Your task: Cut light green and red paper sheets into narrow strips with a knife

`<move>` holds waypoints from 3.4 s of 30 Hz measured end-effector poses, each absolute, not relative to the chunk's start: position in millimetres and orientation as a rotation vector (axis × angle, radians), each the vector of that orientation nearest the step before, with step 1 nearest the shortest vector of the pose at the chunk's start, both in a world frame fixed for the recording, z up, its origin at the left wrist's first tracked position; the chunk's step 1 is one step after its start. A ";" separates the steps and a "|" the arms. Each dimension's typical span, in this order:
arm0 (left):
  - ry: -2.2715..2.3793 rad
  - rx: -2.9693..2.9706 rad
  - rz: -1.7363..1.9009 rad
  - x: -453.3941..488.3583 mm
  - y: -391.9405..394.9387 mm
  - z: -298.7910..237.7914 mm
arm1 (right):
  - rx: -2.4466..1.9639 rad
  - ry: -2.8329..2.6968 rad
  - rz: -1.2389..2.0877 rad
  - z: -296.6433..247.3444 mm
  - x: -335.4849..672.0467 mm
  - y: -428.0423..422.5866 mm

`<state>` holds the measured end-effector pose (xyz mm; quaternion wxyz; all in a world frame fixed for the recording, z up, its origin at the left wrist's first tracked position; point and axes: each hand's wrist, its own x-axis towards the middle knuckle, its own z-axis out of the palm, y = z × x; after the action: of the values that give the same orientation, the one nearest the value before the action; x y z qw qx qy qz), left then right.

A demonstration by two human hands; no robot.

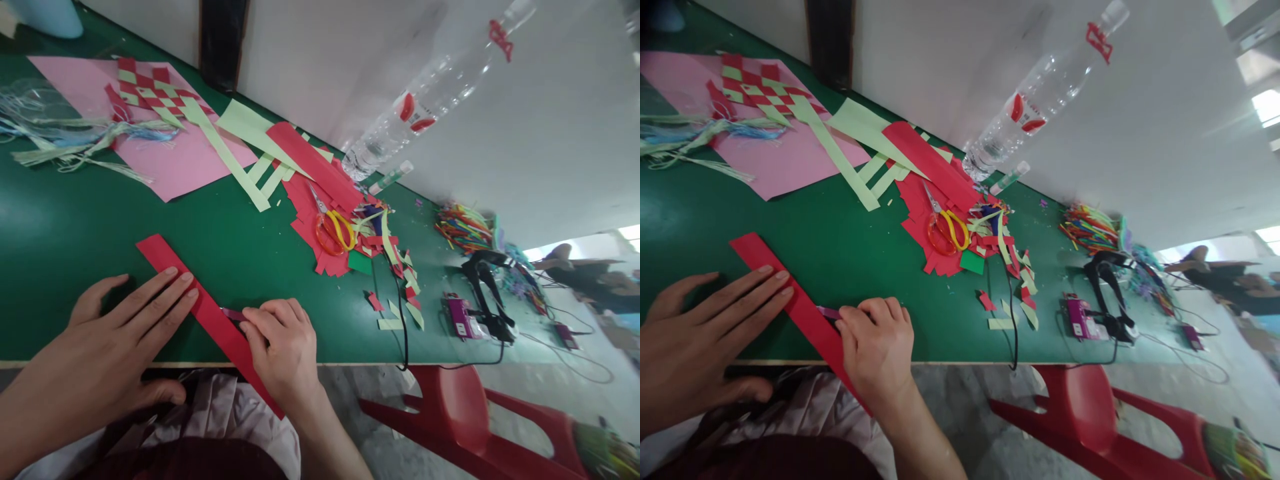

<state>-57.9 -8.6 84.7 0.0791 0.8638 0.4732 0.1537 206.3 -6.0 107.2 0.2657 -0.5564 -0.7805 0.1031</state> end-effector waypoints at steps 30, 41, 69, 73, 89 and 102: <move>1.385 2.602 0.574 -65.5 -9.7 62.3 | -1.528 -2.172 0.289 108.4 202.2 -0.6; 1.380 2.608 0.587 -63.5 -10.4 62.2 | -1.524 -2.194 0.326 110.2 199.2 5.6; 1.333 2.642 0.526 -67.5 -10.2 65.9 | -1.515 -2.172 0.327 110.0 199.7 -3.8; 1.332 2.635 0.529 -67.4 -7.7 64.2 | -1.510 -2.160 0.322 110.4 199.1 -2.3; 1.314 2.630 0.537 -67.0 -9.4 63.3 | -1.542 -2.172 0.280 110.7 197.1 -0.8; 1.307 2.625 0.536 -66.4 -9.3 64.2 | -1.505 -2.134 0.286 109.4 197.7 1.7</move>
<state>-66.4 -9.3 64.2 0.0802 0.8777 0.4371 0.1791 197.7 1.7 109.4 0.2544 -0.5542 -0.7855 0.1052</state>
